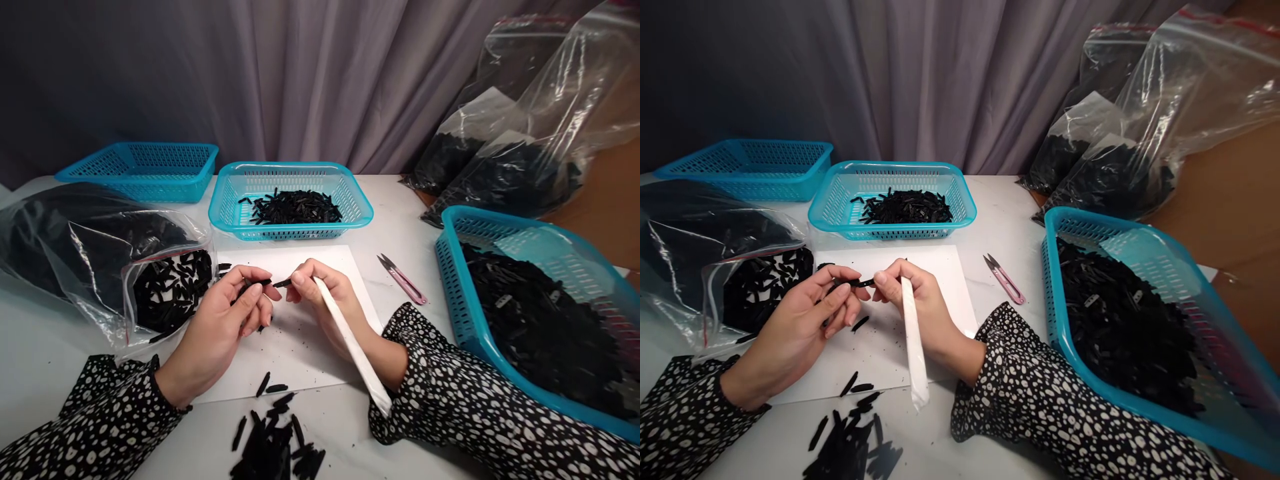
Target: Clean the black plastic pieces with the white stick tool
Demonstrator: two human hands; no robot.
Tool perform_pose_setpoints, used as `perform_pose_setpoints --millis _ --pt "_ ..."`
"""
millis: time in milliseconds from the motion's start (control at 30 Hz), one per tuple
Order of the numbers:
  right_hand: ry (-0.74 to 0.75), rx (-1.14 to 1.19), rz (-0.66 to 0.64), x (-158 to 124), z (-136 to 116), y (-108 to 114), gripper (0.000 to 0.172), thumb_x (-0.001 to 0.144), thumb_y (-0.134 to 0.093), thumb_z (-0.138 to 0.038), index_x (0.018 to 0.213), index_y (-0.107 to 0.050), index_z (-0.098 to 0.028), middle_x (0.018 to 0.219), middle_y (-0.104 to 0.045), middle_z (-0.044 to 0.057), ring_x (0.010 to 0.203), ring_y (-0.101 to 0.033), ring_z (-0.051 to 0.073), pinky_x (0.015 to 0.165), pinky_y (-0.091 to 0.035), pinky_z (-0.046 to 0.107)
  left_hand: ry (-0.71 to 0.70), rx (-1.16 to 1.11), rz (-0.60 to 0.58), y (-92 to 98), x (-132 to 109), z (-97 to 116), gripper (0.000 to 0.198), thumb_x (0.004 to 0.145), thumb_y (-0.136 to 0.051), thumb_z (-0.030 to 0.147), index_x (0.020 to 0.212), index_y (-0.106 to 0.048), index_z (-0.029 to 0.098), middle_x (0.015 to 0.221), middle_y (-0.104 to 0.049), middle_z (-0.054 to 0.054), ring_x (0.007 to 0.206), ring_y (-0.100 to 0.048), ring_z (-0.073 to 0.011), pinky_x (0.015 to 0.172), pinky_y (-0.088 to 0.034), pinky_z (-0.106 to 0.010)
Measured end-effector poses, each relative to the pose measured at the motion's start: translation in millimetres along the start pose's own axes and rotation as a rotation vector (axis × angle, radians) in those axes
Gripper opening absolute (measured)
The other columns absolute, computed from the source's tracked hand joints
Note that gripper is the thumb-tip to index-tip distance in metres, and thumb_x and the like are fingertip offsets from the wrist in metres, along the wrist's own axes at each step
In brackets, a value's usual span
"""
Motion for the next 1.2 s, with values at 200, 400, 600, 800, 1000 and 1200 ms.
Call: perform_pose_setpoints --millis 200,400,600,800,1000,1200 --pt "-0.058 0.116 -0.007 -2 1 -4 0.03 0.091 -0.069 -0.043 0.073 -0.059 -0.021 0.071 -0.062 -0.001 0.07 -0.056 0.014 0.072 -0.045 0.029 -0.006 0.001 -0.03 -2.8 -1 -1 0.017 0.092 -0.066 0.035 0.097 -0.061 0.02 0.076 -0.071 0.0 0.054 -0.051 -0.0067 0.046 -0.027 -0.02" --pt "-0.188 0.434 -0.023 3 10 -8 0.02 0.086 -0.063 -0.038 0.078 -0.059 -0.02 0.076 -0.069 0.003 0.06 -0.055 0.014 0.045 -0.033 0.023 -0.002 0.058 -0.057 -6.2 -3 -1 0.014 0.094 -0.062 0.033 0.096 -0.058 0.02 0.066 -0.068 0.002 0.052 -0.049 -0.0076 0.049 -0.029 -0.021" --pt "-0.212 0.203 -0.07 1 12 -13 0.028 0.084 -0.074 -0.044 0.082 -0.065 -0.017 0.065 -0.058 -0.003 0.052 -0.039 0.009 0.049 -0.03 0.024 -0.054 0.099 -0.086 -6.4 -4 1 0.014 0.095 -0.059 0.034 0.095 -0.058 0.02 0.073 -0.071 0.0 0.052 -0.049 -0.0075 0.051 -0.03 -0.023" --pt "-0.118 0.118 -0.115 0 2 -17 0.026 0.084 -0.078 -0.041 0.076 -0.067 -0.019 0.061 -0.059 -0.003 0.058 -0.05 0.013 0.059 -0.039 0.029 -0.048 0.09 -0.115 -8.9 -6 1 0.015 0.094 -0.062 0.036 0.095 -0.058 0.021 0.071 -0.07 0.001 0.052 -0.051 -0.0088 0.052 -0.033 -0.023" --pt "-0.208 0.168 -0.116 -2 12 -16 0.035 0.084 -0.075 -0.048 0.072 -0.063 -0.019 0.056 -0.055 -0.004 0.049 -0.032 0.009 0.048 -0.026 0.026 -0.034 0.097 -0.145 -11.1 -6 0 0.018 0.094 -0.062 0.038 0.091 -0.058 0.021 0.069 -0.071 0.0 0.048 -0.049 -0.0092 0.048 -0.029 -0.024" --pt "-0.354 0.252 -0.047 -7 19 -14 0.042 0.084 -0.074 -0.05 0.065 -0.054 -0.018 0.06 -0.05 -0.005 0.048 -0.026 0.007 0.045 -0.015 0.025 0.01 0.005 -0.096 -10.2 -3 1 0.024 0.091 -0.067 0.043 0.091 -0.057 0.021 0.067 -0.071 -0.001 0.048 -0.047 -0.0091 0.05 -0.03 -0.023"
Point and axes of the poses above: each hand's wrist, its own x-axis towards the middle knuckle, its own y-axis out of the back of the hand, z = x × y, the point moved 8 cm from there along x, towards the middle knuckle
